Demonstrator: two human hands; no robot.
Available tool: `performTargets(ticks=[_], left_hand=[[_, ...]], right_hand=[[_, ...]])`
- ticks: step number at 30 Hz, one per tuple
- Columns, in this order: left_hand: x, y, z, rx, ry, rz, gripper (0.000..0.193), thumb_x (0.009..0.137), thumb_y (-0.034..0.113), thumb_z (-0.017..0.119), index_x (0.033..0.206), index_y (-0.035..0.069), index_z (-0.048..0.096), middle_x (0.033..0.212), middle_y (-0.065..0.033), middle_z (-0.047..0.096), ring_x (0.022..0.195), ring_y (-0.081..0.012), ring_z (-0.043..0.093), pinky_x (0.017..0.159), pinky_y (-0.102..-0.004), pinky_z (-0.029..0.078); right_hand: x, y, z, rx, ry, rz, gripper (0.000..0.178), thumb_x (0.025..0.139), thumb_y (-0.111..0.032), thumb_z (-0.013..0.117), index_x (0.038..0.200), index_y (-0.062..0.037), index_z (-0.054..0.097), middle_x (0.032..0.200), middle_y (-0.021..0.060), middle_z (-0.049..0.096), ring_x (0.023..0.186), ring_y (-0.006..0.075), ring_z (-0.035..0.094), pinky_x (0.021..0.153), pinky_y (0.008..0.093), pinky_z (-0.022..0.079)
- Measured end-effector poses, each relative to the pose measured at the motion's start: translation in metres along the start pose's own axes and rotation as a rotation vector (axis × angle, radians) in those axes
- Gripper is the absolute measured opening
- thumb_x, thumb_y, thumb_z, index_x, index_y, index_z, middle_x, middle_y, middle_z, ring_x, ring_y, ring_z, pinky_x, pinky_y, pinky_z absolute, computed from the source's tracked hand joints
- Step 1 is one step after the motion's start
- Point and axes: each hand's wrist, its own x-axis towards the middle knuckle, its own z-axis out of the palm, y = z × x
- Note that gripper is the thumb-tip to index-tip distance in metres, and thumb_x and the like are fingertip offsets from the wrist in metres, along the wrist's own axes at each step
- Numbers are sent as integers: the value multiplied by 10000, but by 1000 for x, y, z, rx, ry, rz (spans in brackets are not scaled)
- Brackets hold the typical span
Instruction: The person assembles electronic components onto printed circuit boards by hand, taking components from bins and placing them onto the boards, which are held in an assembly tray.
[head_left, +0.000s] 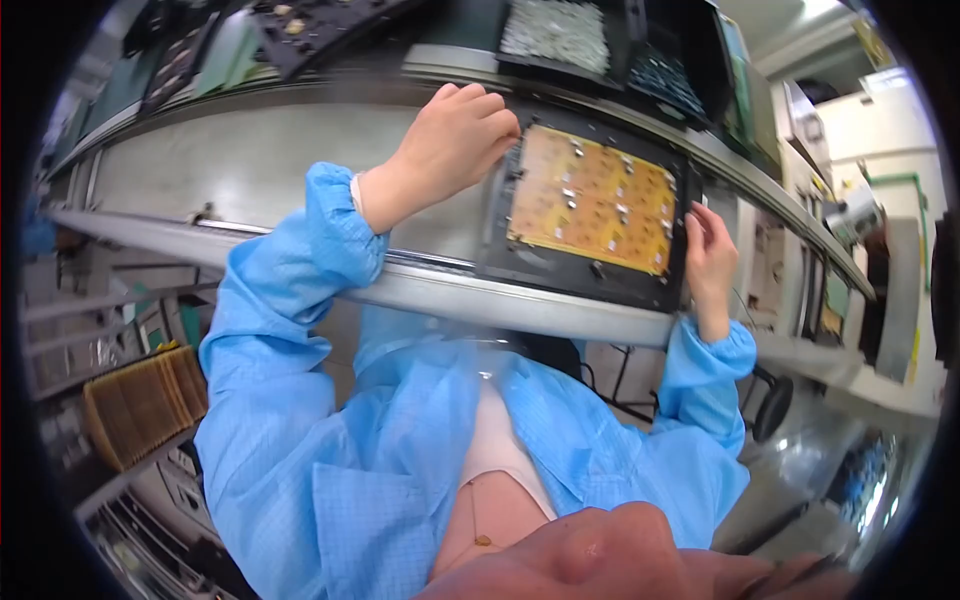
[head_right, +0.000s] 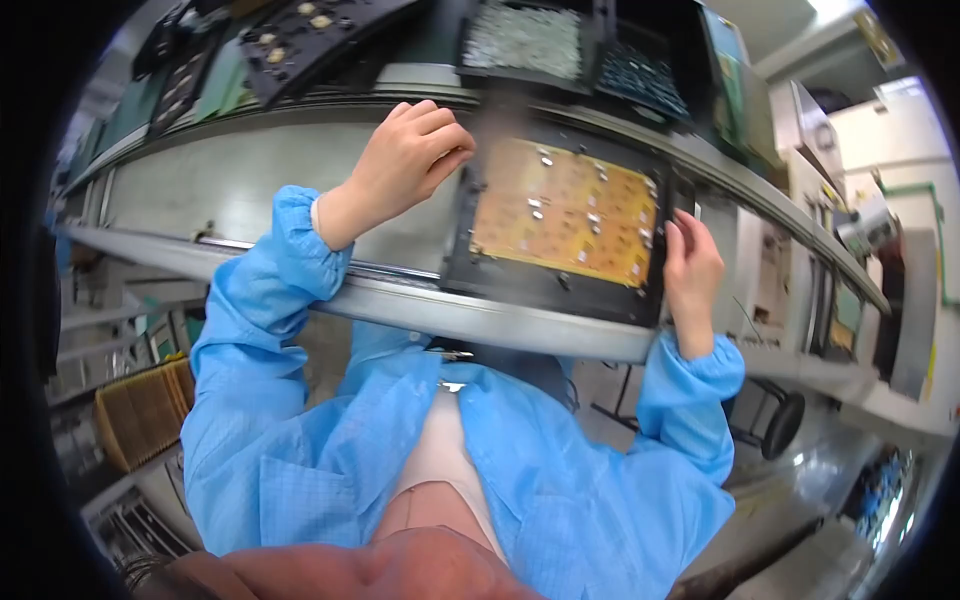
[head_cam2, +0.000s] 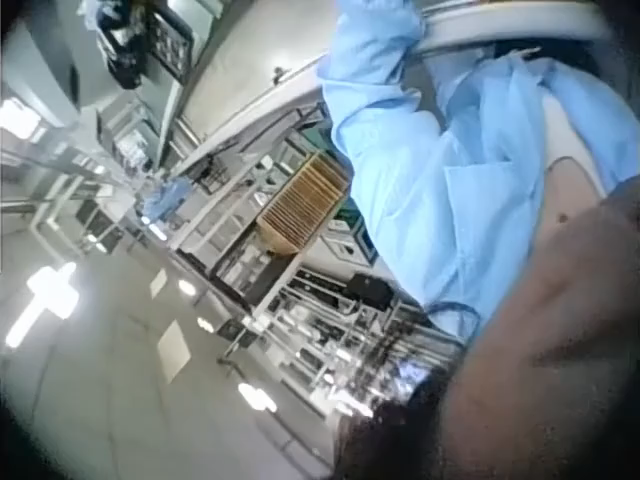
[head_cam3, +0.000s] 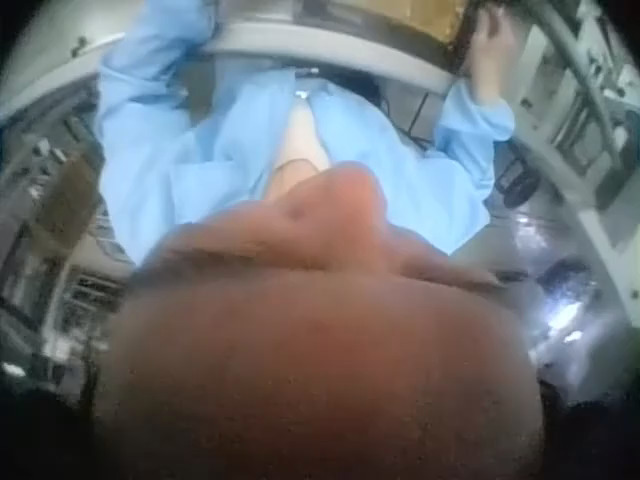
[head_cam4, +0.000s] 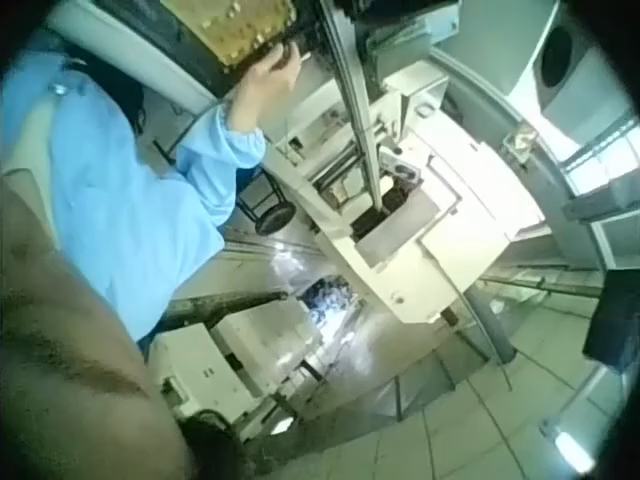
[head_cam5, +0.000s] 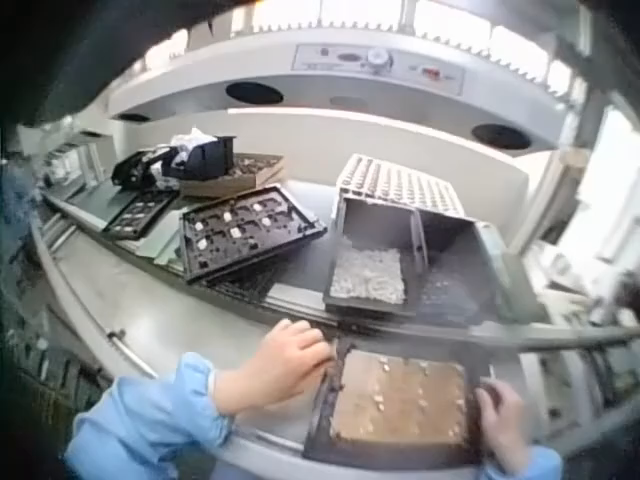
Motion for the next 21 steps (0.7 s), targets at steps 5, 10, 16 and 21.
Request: performTargets(ticks=[5,10,16,21], left_hand=[[-24,-73,-76,355,577,-80,132,790,85,691,909,127,652,833,-31,596,793,-254,583,694,-363,438],[-45,-153,-81,405,840,-611,184,808,81,656,991,99,661,915,-84,613,882,-277,597,772,-405,482],[-97,-261,-87,610,284,-1172,629,775,515,715,1167,29,635,1149,-182,635,1126,-379,575,962,-453,470],[-79,-280,-91,468,13,-1294,841,690,682,712,1220,33,645,1221,-202,653,1172,-393,586,1027,-447,437]], right_hand=[[3,2,47,309,41,-32,216,966,-106,612,1147,5,651,978,81,698,878,134,656,784,262,517],[13,43,-18,349,-39,28,193,972,-103,610,1113,22,653,971,67,691,871,112,647,771,239,510],[2,31,1,345,-60,-23,158,970,-107,614,1049,18,669,987,70,682,848,115,637,761,232,505],[-6,16,2,268,-29,-61,125,947,-87,637,1000,19,676,1028,97,673,878,127,634,761,243,507]])
